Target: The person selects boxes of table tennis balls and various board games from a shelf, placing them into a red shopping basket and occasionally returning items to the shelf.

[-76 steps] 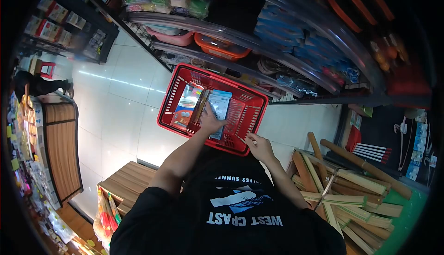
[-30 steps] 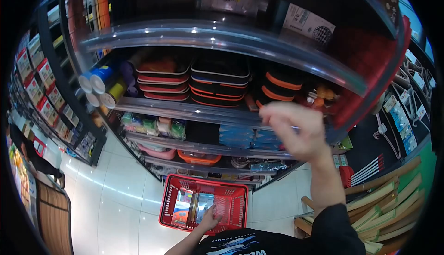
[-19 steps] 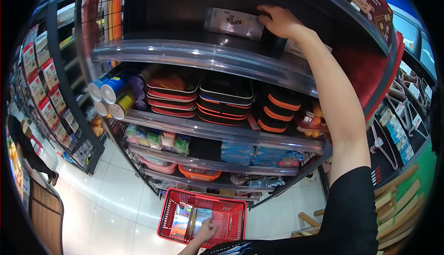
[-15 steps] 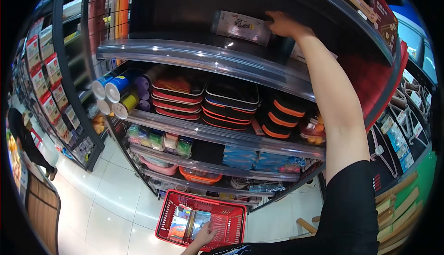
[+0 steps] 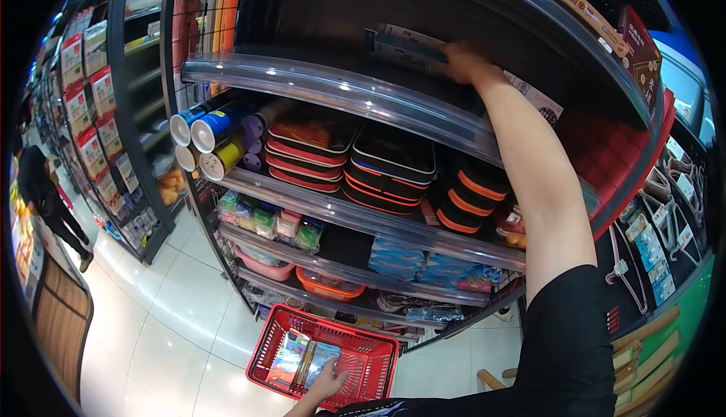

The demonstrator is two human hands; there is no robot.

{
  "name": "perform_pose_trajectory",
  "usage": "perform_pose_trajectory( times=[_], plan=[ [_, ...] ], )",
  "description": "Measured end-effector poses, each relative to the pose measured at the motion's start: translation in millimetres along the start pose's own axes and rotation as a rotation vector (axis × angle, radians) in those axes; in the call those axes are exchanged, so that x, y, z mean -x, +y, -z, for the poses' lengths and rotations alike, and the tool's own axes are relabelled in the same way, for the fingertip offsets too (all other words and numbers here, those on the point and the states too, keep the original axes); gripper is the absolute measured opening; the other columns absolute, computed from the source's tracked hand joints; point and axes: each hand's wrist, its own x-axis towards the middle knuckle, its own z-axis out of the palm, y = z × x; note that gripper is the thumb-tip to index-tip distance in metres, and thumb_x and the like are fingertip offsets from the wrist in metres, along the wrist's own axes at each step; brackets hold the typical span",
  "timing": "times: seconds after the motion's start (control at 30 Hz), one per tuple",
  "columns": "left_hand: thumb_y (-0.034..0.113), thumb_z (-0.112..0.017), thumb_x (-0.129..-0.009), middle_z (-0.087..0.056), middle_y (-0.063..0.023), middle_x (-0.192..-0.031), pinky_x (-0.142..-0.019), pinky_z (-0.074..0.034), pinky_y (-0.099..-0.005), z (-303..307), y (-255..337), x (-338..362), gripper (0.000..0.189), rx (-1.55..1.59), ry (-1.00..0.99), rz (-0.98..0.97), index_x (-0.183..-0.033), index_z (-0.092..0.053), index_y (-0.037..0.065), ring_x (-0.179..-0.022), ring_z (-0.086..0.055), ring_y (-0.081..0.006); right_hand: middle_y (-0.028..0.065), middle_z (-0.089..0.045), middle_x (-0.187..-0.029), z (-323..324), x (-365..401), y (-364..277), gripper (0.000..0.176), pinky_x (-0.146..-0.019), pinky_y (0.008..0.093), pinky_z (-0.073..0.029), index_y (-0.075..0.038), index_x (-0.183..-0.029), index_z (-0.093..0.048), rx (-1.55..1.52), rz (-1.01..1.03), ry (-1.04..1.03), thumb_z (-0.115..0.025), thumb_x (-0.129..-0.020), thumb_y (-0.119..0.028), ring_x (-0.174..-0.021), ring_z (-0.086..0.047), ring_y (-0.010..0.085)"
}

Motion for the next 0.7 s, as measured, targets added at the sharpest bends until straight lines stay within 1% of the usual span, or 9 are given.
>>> perform_pose_trajectory(
  times=[0.07, 0.2, 0.3, 0.33, 0.4, 0.53, 0.57, 0.63, 0.7],
  plan=[
    [0.033, -0.066, -0.088, -0.057, -0.0245, -0.124, -0.084, -0.052, -0.0378, -1.3, 5.2, 2.8, 0.071, 0.013, 0.017, -0.028, -0.143, -0.031, 0.004, -0.102, -0.063, -0.0305, 0.0177, -0.063, -0.118, 5.1, 13.8, -2.0, 0.046, -0.096, 0.0428, -0.046, -0.012, -0.125, -0.06, 0.001, -0.007, 0.176, -0.061, -0.089, -0.04, -0.112, -0.06, 0.0341],
    [0.028, -0.066, -0.09, -0.06, -0.02, -0.121, -0.08, -0.052, -0.0343, -1.8, 15.6, 6.9, 0.066, 0.106, 0.01, -0.081, -0.142, -0.033, 0.004, -0.097, -0.064, -0.0238, 0.0164, -0.066, -0.112, 38.4, 61.2, -1.8, 0.043, -0.093, 0.0462, -0.048, -0.012, -0.12, -0.061, -0.065, -0.017, 0.281, -0.061, -0.088, -0.04, -0.108, -0.062, 0.0327],
    [0.025, -0.065, -0.091, -0.06, -0.0178, -0.117, -0.078, -0.053, -0.0323, 1.0, 31.3, 9.3, 0.063, 0.109, 0.046, -0.139, -0.141, -0.034, 0.003, -0.095, -0.063, -0.02, 0.0146, -0.07, -0.096, 64.5, 115.5, 1.8, 0.04, -0.08, 0.0457, -0.052, -0.014, -0.118, -0.061, -0.122, 0.029, 0.519, -0.06, -0.089, -0.04, -0.092, -0.066, 0.0354],
    [0.023, -0.066, -0.089, -0.059, -0.0208, -0.118, -0.085, -0.051, -0.0359, 6.0, 46.2, 11.3, 0.062, 0.148, 0.037, -0.141, -0.139, -0.038, 0.001, -0.101, -0.063, -0.0256, 0.0137, -0.07, -0.093, 71.5, 136.1, 2.2, 0.036, -0.077, 0.0449, -0.053, -0.013, -0.114, -0.062, -0.141, 0.035, 0.591, -0.06, -0.089, -0.038, -0.088, -0.067, 0.0347],
    [0.022, -0.065, -0.09, -0.059, -0.0192, -0.117, -0.086, -0.05, -0.0344, 13.9, 72.7, 13.7, 0.059, 0.207, 0.031, -0.187, -0.139, -0.038, 0.002, -0.101, -0.062, -0.0237, 0.0148, -0.069, -0.091, 78.2, 177.1, 3.5, 0.032, -0.072, 0.0409, -0.053, -0.012, -0.111, -0.063, -0.292, 0.163, 0.751, -0.062, -0.088, -0.035, -0.084, -0.067, 0.0346],
    [0.018, -0.062, -0.093, -0.059, -0.0141, -0.115, -0.089, -0.047, -0.0298, 33.0, 143.9, 25.7, 0.052, 0.419, 0.046, -0.35, -0.138, -0.04, 0.004, -0.103, -0.059, -0.0183, 0.0168, -0.066, -0.084, 79.9, 277.8, -32.8, 0.026, -0.068, 0.0318, -0.051, -0.001, -0.103, -0.063, -0.834, 0.229, 0.643, -0.069, -0.083, -0.016, -0.073, -0.067, 0.0294],
    [0.017, -0.061, -0.094, -0.056, -0.0124, -0.12, -0.092, -0.046, -0.0296, 36.5, 156.5, 27.6, 0.052, 0.514, 0.026, -0.369, -0.139, -0.039, 0.004, -0.104, -0.057, -0.0167, 0.0166, -0.067, -0.085, 73.9, 303.8, -46.0, 0.027, -0.068, 0.0319, -0.052, 0.0, -0.103, -0.062, -0.889, 0.176, 0.538, -0.071, -0.083, -0.016, -0.074, -0.067, 0.0286],
    [0.015, -0.06, -0.093, -0.05, -0.0138, -0.127, -0.093, -0.045, -0.0302, 47.8, 196.5, 42.4, 0.058, 0.558, 0.015, -0.406, -0.142, -0.031, 0.004, -0.105, -0.056, -0.0168, 0.0141, -0.065, -0.079, 44.7, 341.0, -65.5, 0.031, -0.06, 0.0331, -0.052, -0.001, -0.102, -0.062, -0.93, 0.328, 0.428, -0.075, -0.08, -0.019, -0.068, -0.067, 0.0263],
    [0.012, -0.06, -0.093, -0.048, -0.0149, -0.129, -0.093, -0.045, -0.031, 52.9, 217.1, 51.5, 0.063, 0.603, 0.012, -0.439, -0.145, -0.025, 0.005, -0.106, -0.055, -0.018, 0.0117, -0.063, -0.072, 0.0, 378.3, -96.1, 0.034, -0.052, 0.0353, -0.048, -0.002, -0.1, -0.062, -0.942, 0.317, 0.45, -0.077, -0.076, -0.021, -0.058, -0.063, 0.0263]
  ],
)
